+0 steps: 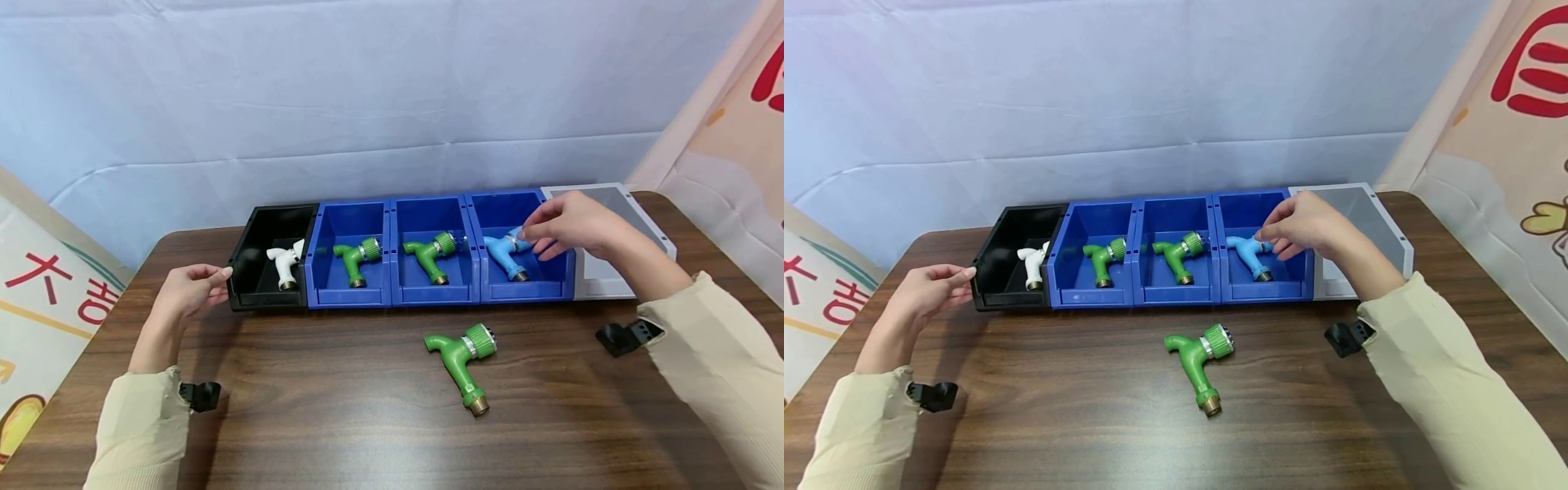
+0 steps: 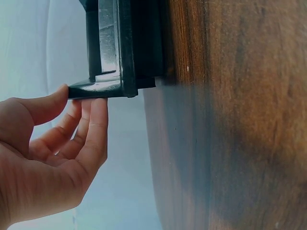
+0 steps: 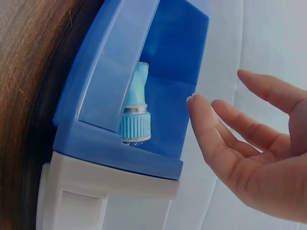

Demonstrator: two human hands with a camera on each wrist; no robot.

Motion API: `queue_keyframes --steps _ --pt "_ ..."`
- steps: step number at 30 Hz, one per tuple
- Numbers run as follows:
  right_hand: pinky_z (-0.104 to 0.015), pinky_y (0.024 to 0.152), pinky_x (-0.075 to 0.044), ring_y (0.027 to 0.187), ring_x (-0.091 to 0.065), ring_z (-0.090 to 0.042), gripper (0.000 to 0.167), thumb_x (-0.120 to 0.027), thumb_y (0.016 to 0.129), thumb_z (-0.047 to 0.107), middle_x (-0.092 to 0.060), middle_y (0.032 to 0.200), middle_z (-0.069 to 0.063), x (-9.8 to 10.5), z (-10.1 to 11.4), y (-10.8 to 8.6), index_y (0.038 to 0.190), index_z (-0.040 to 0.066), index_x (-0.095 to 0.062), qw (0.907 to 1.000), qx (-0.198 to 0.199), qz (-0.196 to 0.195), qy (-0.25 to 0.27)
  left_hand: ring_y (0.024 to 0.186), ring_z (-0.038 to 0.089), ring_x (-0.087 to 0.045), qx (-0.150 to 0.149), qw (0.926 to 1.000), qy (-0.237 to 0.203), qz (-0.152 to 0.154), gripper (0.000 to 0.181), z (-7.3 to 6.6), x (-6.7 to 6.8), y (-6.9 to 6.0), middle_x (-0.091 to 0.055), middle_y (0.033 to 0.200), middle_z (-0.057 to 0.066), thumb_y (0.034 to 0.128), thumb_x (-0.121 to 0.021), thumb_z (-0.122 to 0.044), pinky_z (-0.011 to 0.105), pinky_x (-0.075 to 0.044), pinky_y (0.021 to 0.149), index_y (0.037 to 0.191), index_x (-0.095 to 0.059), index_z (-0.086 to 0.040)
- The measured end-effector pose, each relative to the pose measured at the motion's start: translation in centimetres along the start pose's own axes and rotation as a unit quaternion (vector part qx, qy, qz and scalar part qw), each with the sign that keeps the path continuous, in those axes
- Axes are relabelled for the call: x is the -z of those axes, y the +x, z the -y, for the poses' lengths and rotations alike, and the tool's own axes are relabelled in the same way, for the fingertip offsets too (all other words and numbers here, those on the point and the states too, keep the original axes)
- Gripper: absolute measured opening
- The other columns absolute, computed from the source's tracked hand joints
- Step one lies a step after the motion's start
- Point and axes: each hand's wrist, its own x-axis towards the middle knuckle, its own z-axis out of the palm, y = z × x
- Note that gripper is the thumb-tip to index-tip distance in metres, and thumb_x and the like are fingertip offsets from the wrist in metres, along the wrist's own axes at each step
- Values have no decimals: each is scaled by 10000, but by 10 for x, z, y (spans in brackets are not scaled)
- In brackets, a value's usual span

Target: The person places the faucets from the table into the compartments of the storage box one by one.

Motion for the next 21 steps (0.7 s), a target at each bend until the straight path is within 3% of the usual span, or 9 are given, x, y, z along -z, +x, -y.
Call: queue_keyframes --steps 10,21 --pt "-374 638 -559 757 -617 -234 361 -628 875 145 -625 938 -152 -7 5 -8 1095 -126 -540 9987 143 465 -180 743 35 -578 36 10000 41 -8 467 1 0 0 -475 989 85 930 -521 -330 267 -516 802 1177 -457 61" --pt "-375 637 -560 768 -610 -244 331 -633 864 121 -611 903 -128 -17 8 -16 1077 -114 -542 9961 144 866 -84 748 32 -577 22 10000 88 1 490 1 1 0 -467 1018 98 927 -517 -349 263 -514 804 1188 -452 61"
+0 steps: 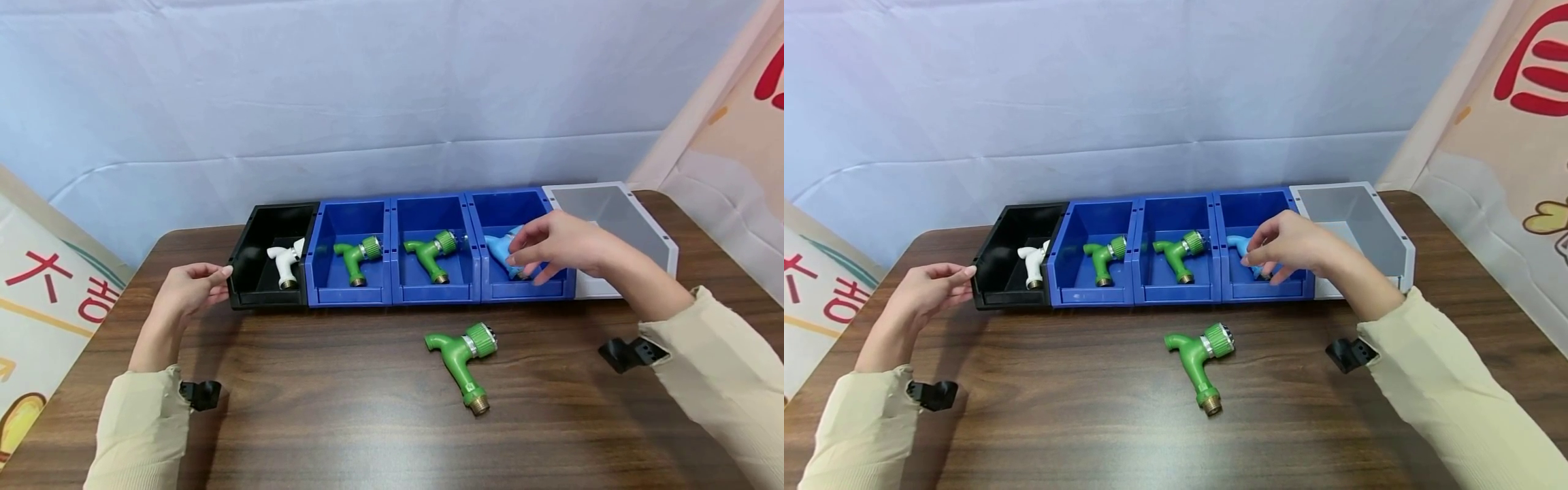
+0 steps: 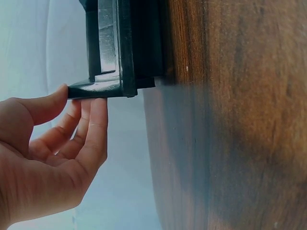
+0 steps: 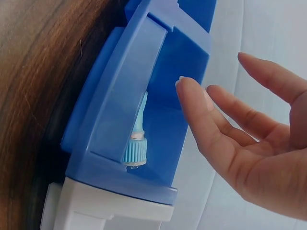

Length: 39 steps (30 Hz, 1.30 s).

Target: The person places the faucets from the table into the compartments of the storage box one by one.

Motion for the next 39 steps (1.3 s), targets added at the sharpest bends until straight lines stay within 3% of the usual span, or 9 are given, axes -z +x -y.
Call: queue_keyframes --steps 39 --pt "-390 638 -557 790 -604 -251 264 -674 806 100 -644 856 -143 -38 -15 -8 967 -102 -618 9936 -72 834 763 726 37 -577 -14 10000 -40 -33 463 -2 -1 0 -501 944 52 932 -519 -316 251 -525 770 1189 -460 65"
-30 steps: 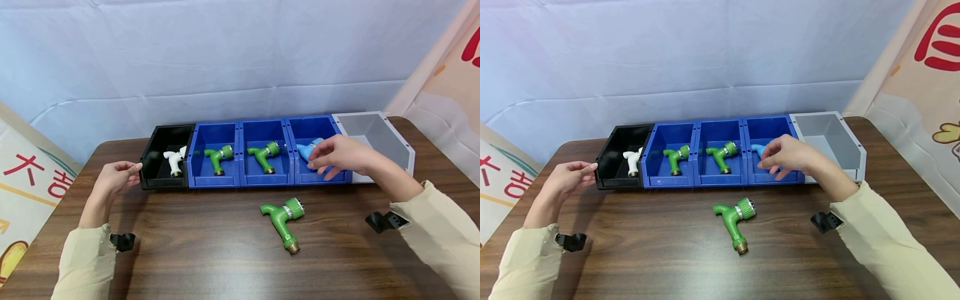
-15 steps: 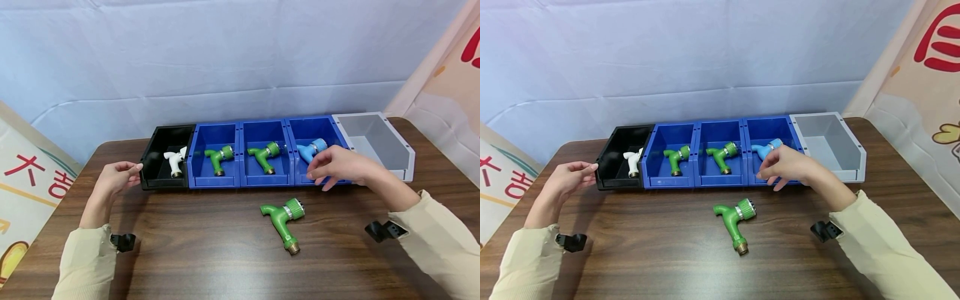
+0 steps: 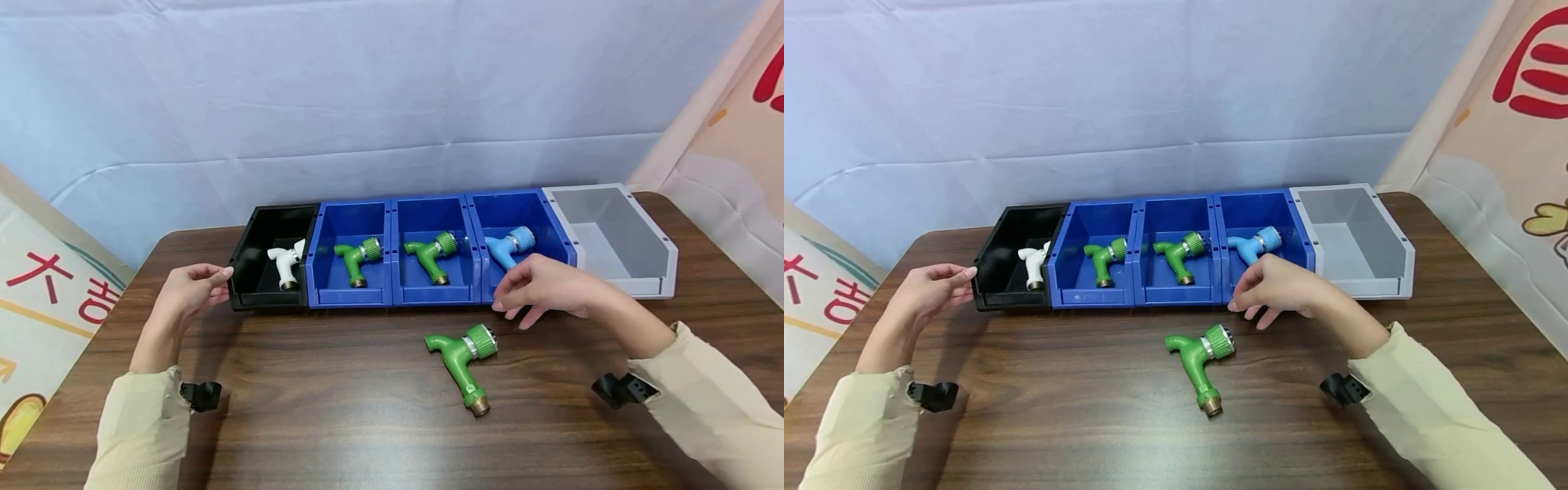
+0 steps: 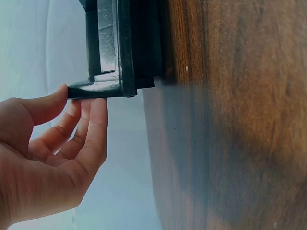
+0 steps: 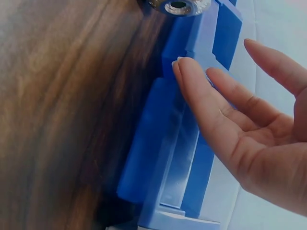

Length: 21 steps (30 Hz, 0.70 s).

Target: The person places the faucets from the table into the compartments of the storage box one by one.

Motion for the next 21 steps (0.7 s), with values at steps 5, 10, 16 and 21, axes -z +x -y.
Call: queue_keyframes --steps 5,10,16,21 --pt "-388 641 -558 797 -606 -255 271 -677 806 105 -642 870 -146 -6 -3 2 974 -98 -615 9999 -64 114 -52 722 36 -576 -25 10000 -25 15 470 1 0 0 -507 931 45 933 -518 -315 233 -527 751 1191 -456 73" --pt "-386 633 -558 781 -604 -243 267 -670 808 94 -640 844 -130 -11 -7 4 980 -101 -610 9997 -20 234 -10 724 33 -573 -44 10000 -20 7 469 1 0 1 -501 943 50 934 -515 -314 223 -527 744 1190 -455 75" --pt "-391 637 -557 783 -595 -235 287 -670 804 81 -635 824 -123 -16 -10 5 993 -121 -595 9990 148 423 74 722 33 -573 -61 10000 -38 -4 463 1 0 1 -507 929 38 935 -515 -309 227 -527 746 1185 -457 76" --pt "-390 652 -556 799 -600 -240 288 -676 805 80 -641 838 -121 -19 -12 5 996 -120 -594 9984 158 536 96 721 31 -575 -55 10000 -17 -6 462 0 0 1 -509 927 42 936 -515 -308 233 -527 752 1186 -458 77"
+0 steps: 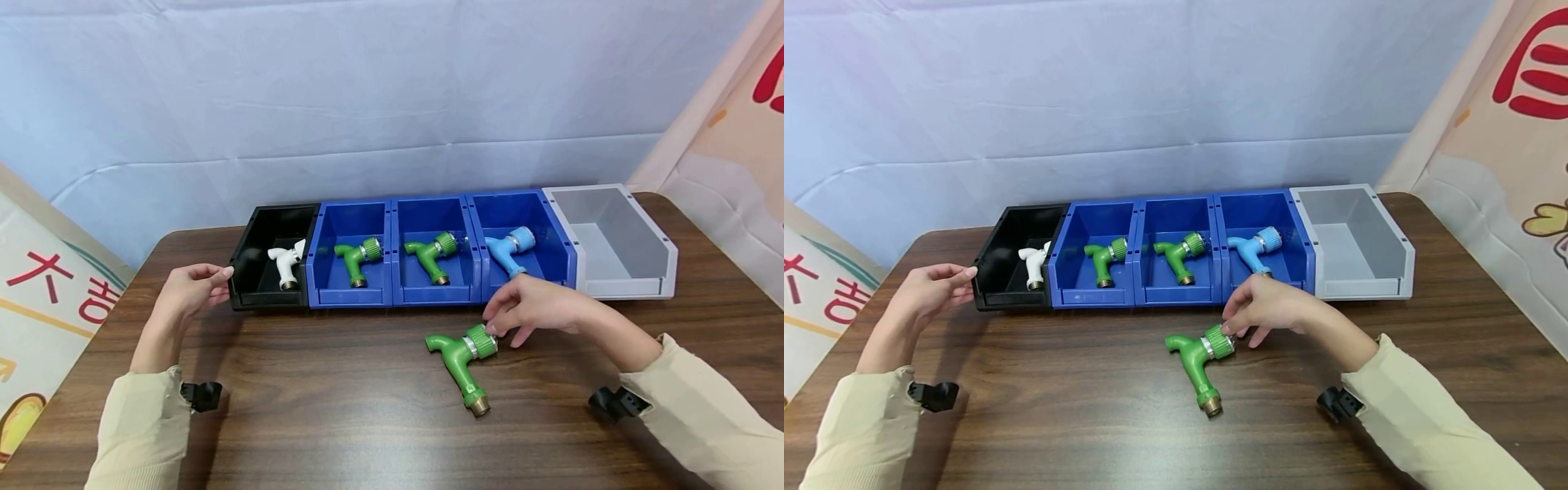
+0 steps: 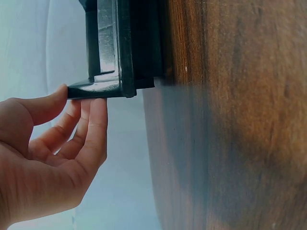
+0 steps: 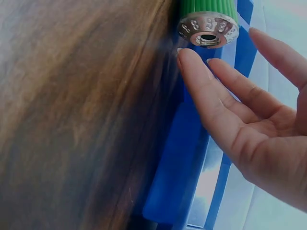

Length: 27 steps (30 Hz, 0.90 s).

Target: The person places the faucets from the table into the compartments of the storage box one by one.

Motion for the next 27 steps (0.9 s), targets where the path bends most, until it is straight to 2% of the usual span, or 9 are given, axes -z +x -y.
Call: queue_keyframes --steps 8,14,27 --pt "-390 675 -554 802 -616 -236 338 -690 793 76 -657 881 -120 0 -2 0 1036 -132 -581 9998 100 195 -35 731 38 -578 -3 10000 72 -17 463 1 1 -2 -500 954 68 935 -510 -326 260 -520 787 1178 -462 65" --pt "-378 690 -552 798 -620 -236 335 -707 768 56 -648 875 -130 -3 -3 1 1042 -100 -594 9994 -19 296 -179 740 44 -580 8 10000 88 -10 493 2 1 -1 -496 975 80 928 -514 -351 270 -518 798 1190 -460 63" --pt "-379 661 -552 752 -609 -194 398 -688 743 25 -643 855 -110 -6 -6 3 1093 -117 -565 9984 170 419 -334 740 37 -585 25 10000 41 4 497 2 1 -1 -509 956 58 925 -520 -350 261 -518 793 1191 -456 65"
